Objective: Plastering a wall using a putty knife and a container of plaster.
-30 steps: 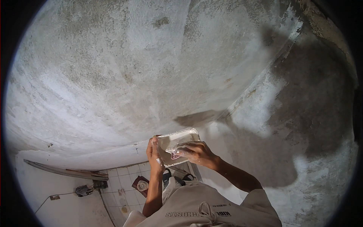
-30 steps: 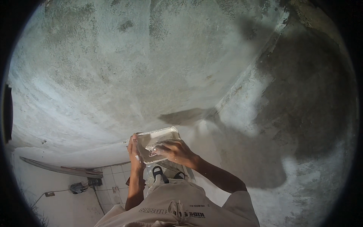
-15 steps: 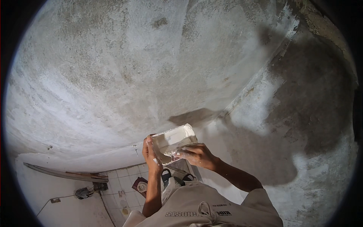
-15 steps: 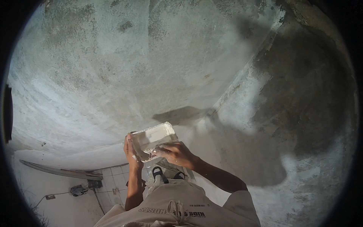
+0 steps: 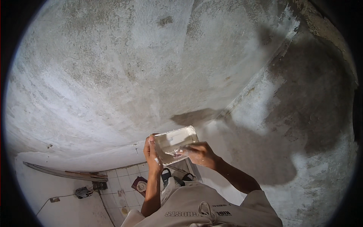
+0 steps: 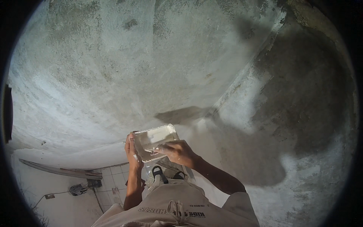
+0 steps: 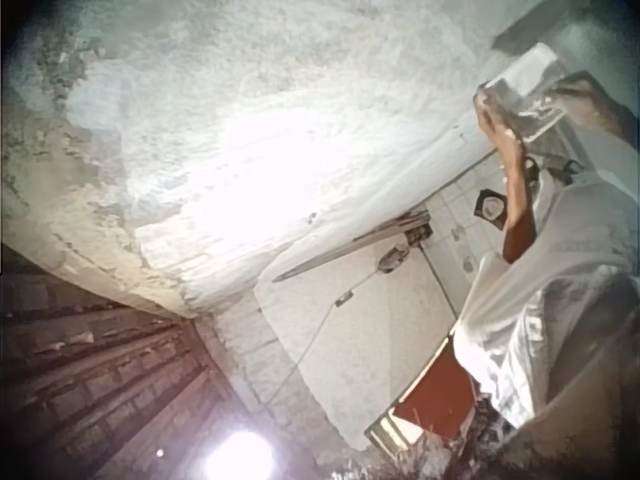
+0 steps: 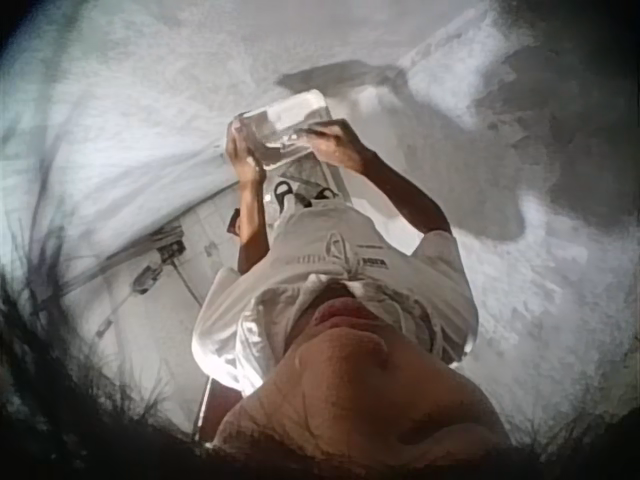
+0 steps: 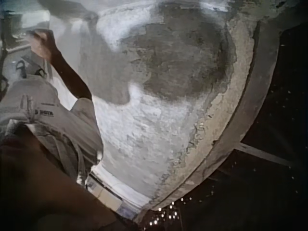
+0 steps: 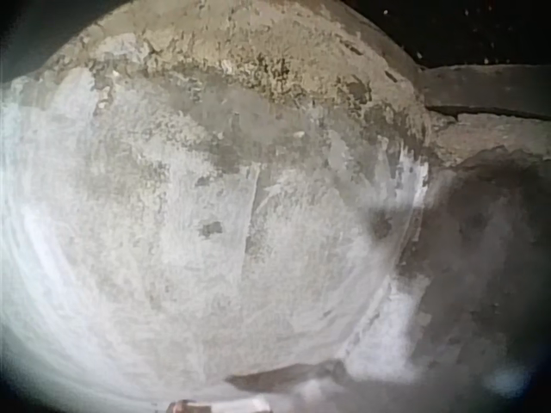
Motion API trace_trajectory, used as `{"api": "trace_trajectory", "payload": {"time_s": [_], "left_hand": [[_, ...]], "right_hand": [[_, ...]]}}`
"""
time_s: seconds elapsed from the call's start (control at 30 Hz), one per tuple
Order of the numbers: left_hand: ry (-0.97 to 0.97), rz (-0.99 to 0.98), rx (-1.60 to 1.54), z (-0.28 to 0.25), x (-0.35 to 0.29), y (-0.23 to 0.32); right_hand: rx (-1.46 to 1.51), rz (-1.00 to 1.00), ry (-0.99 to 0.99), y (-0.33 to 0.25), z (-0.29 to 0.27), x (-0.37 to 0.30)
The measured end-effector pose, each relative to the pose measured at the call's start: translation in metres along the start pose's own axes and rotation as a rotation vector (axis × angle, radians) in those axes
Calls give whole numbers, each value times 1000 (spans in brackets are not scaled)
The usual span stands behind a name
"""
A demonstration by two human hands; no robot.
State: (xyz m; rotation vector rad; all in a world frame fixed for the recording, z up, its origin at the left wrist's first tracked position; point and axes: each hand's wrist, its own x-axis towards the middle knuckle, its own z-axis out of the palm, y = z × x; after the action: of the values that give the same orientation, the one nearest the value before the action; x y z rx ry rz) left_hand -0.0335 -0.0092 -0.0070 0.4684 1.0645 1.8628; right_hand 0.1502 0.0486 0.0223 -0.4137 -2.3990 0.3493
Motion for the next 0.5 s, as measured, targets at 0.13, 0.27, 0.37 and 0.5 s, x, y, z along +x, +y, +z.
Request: {"api": "trace_trajectory", "payload": {"time_s": [0.13, 0.27, 0.37, 0.5], "left_hand": [[-57, -24, 60, -2, -1, 3], [-43, 41, 114, -3, 0, 4], [-43, 32, 123, -9, 0, 2], [-70, -29, 129, -8, -6, 6]], "right_hand": [[247, 243, -27, -3, -10, 12], [-36, 44, 10, -9, -2, 11], [30, 22, -37, -14, 3, 3], [62, 64, 48, -13, -8, 14]]}}
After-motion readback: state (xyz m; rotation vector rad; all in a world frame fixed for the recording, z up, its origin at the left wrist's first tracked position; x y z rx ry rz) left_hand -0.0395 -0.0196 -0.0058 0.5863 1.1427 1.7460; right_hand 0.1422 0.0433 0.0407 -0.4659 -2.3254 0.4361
